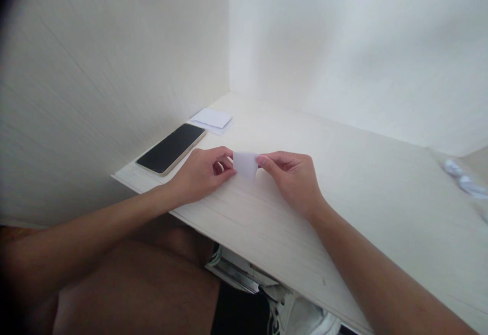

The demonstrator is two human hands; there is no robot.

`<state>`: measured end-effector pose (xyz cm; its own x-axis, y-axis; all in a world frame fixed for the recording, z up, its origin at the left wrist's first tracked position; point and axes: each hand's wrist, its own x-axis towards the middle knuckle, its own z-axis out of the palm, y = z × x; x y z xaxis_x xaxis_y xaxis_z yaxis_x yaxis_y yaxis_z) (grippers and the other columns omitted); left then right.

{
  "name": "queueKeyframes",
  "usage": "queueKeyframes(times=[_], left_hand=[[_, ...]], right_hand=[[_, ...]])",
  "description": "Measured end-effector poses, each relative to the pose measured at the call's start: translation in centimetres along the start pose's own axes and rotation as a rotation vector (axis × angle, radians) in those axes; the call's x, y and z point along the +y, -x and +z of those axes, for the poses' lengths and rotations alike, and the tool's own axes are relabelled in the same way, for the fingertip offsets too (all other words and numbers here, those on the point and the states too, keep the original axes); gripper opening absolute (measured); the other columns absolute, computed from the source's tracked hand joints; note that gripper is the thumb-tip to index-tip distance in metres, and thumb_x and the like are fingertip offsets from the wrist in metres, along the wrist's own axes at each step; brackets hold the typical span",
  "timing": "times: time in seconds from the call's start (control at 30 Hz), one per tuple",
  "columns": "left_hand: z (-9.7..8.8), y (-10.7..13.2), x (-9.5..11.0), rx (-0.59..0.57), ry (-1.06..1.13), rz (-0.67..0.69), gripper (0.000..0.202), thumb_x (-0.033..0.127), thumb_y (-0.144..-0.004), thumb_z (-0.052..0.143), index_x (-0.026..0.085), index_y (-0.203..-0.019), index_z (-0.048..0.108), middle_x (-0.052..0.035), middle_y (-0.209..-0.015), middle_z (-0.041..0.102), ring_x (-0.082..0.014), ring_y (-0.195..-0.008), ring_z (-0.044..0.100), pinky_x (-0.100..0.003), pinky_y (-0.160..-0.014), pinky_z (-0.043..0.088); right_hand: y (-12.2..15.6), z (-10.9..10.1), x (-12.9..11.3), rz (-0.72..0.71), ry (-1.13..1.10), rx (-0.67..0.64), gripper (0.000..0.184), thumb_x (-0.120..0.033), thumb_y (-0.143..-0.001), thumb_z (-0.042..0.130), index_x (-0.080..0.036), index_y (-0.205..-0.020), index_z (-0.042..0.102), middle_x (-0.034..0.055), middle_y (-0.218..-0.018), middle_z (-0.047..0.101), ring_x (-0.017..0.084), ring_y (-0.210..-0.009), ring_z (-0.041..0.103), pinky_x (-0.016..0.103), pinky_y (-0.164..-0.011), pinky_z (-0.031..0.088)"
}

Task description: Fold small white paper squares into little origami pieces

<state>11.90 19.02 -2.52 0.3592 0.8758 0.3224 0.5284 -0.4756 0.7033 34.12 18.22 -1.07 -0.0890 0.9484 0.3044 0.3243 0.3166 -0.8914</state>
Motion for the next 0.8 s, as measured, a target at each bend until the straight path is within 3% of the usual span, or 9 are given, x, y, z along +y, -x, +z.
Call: queueKeyframes(times=[0.27,0.6,0.8], left_hand=[[-0.03,0.02,0.01,-0.001,-0.004,0.002,0.02,0.008,-0.084,0.072,0.017,-0.102,0.071,-0.0004,-0.082,0.08,-0.0129,-0.065,0.072,-0.024,-0.066,0.057],[0.09,-0.08,-0.19,0.009,-0.042,0.027,0.02,0.007,-0.084,0.072,0.015,-0.102,0.071,-0.002,-0.083,0.081,-0.0124,-0.064,0.071,-0.023,-0.065,0.056],[0.17,0.01,0.18,0.001,-0.103,0.055,0.018,0.008,-0.086,0.069,0.015,-0.102,0.071,-0.0035,-0.086,0.081,-0.0135,-0.065,0.07,-0.027,-0.069,0.056]], right_hand=[[0.12,0.11,0.69,-0.094,0.126,-0.032,0.009,-0.034,-0.086,0.078,-0.026,-0.083,0.082,0.0018,-0.082,0.081,0.021,-0.076,0.074,0.035,-0.073,0.056],[0.05,0.08,0.0,-0.08,0.248,-0.159,0.026,-0.036,-0.092,0.068,-0.02,-0.072,0.073,0.0008,-0.067,0.069,0.015,-0.062,0.059,0.029,-0.059,0.044],[0.0,0.19,0.0,-0.109,0.307,-0.132,0.027,-0.035,-0.092,0.065,-0.02,-0.071,0.07,0.0,-0.064,0.066,0.015,-0.062,0.057,0.028,-0.059,0.042]])
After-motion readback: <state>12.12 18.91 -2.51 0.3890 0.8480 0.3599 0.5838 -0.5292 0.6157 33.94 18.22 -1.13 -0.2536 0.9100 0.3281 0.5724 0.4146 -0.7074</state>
